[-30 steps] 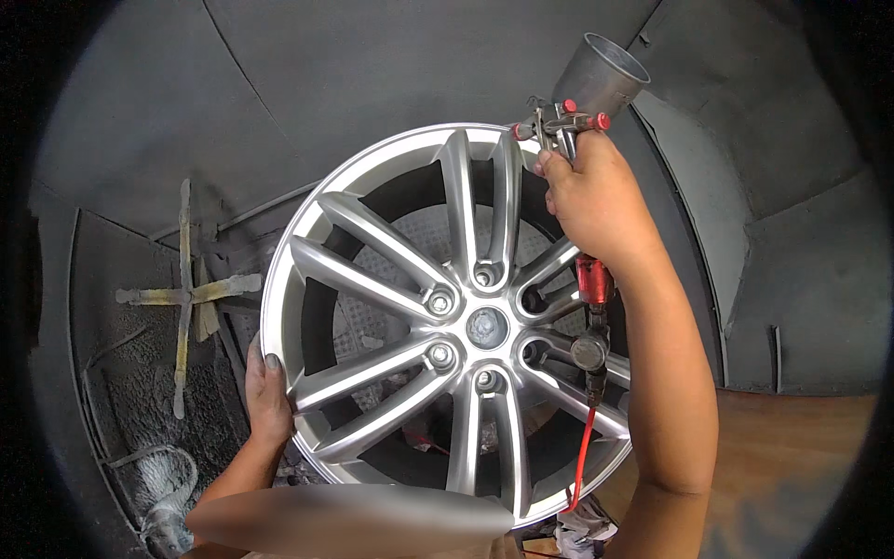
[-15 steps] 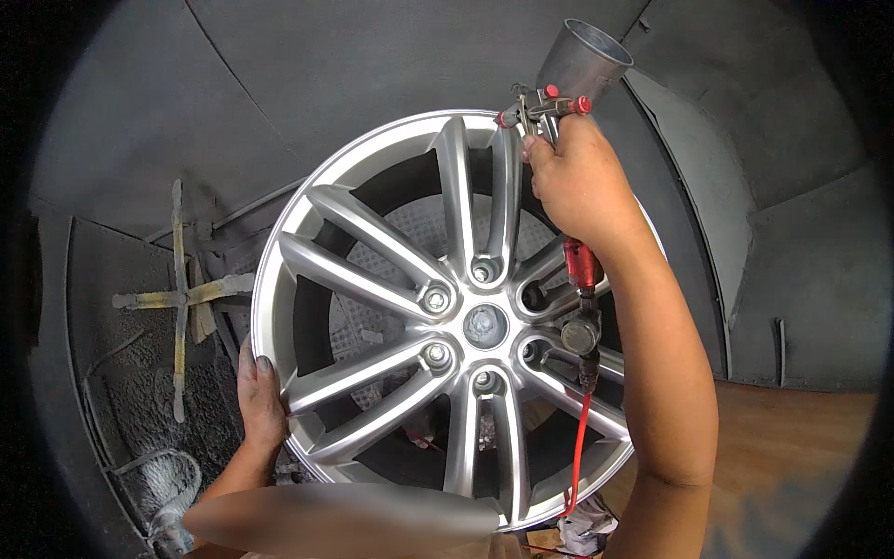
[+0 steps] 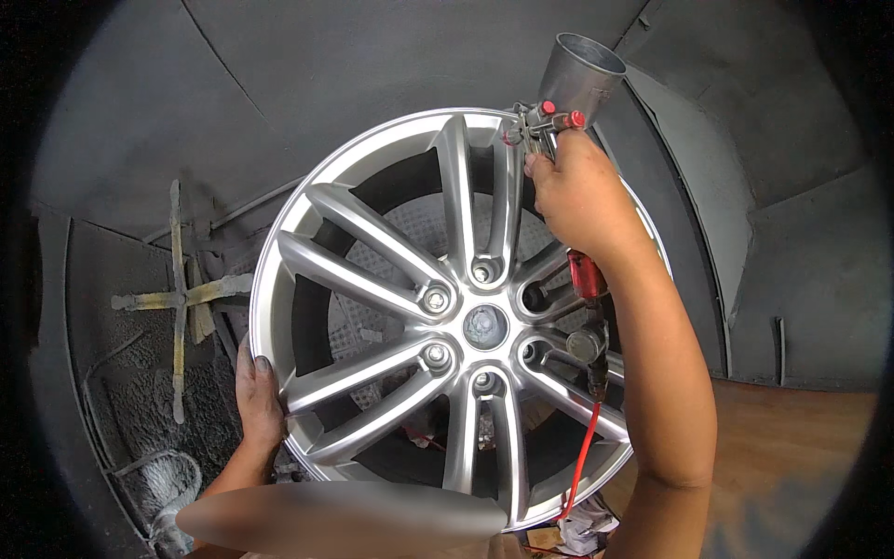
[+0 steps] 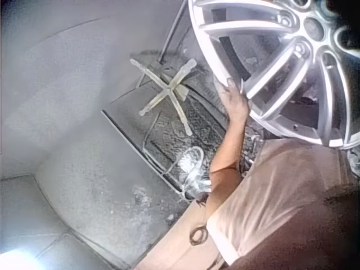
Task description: The person is seen mixing paint and then spraying a silver car rim in a paint booth.
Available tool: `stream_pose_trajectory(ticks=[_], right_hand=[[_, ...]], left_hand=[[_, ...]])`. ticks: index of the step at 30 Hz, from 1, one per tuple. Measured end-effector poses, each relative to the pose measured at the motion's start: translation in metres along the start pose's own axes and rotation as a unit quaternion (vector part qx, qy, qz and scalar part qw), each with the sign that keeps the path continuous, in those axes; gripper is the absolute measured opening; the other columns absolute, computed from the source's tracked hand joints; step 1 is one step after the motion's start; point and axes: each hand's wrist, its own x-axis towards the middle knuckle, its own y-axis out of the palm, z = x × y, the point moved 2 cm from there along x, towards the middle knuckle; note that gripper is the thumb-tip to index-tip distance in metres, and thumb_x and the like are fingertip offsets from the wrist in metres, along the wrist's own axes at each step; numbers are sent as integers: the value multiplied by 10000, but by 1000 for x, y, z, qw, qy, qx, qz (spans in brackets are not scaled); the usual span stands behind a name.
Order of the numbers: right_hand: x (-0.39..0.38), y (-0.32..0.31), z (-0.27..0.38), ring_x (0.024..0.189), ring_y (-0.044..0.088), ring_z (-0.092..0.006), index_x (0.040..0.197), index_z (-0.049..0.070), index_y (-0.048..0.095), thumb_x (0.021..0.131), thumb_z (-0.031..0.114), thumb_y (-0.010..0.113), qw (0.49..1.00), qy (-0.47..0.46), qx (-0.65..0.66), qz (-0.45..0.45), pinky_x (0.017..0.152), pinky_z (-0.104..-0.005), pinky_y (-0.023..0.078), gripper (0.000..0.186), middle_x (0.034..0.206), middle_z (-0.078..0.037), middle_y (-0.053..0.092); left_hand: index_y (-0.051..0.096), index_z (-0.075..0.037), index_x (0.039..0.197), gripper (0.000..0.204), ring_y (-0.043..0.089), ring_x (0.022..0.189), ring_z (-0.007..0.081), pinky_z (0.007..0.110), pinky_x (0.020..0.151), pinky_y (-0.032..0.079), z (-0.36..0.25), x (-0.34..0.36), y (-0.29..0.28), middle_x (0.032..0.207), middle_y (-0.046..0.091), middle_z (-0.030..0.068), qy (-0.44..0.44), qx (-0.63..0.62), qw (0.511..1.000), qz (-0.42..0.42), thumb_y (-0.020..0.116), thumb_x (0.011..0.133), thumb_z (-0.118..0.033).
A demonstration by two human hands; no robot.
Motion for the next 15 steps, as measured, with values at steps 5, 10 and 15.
stream_pose_trajectory(ticks=[5, 10, 15], right_hand=[[-4, -3, 12, 651, 647, -280, 916, -68, 560, 958, 188, 592, 999, 42, 7, 9, 661, -423, 488, 261, 736, -180, 635], [-5, -3, 15, 654, 650, -273, 928, -69, 560, 969, 194, 576, 1000, 28, 12, 0, 661, -427, 488, 267, 725, -170, 631], [-5, -2, 6, 658, 653, -283, 925, -73, 558, 971, 206, 579, 1000, 15, 11, -2, 667, -430, 491, 283, 735, -181, 635]], left_hand=[[313, 27, 1475, 612, 482, 1246, 193, 341, 1082, 353, -2, -2, -1, 1367, 506, 142, 1, 10, 1000, -1, 528, 1037, -344], [321, 28, 1469, 623, 482, 1244, 195, 341, 1078, 355, -4, -4, -1, 1362, 506, 140, -3, 4, 1000, -2, 533, 1034, -365], [328, 31, 1464, 656, 480, 1244, 194, 340, 1076, 354, -3, -3, -1, 1358, 506, 143, 7, 10, 1000, -2, 543, 1024, -405]])
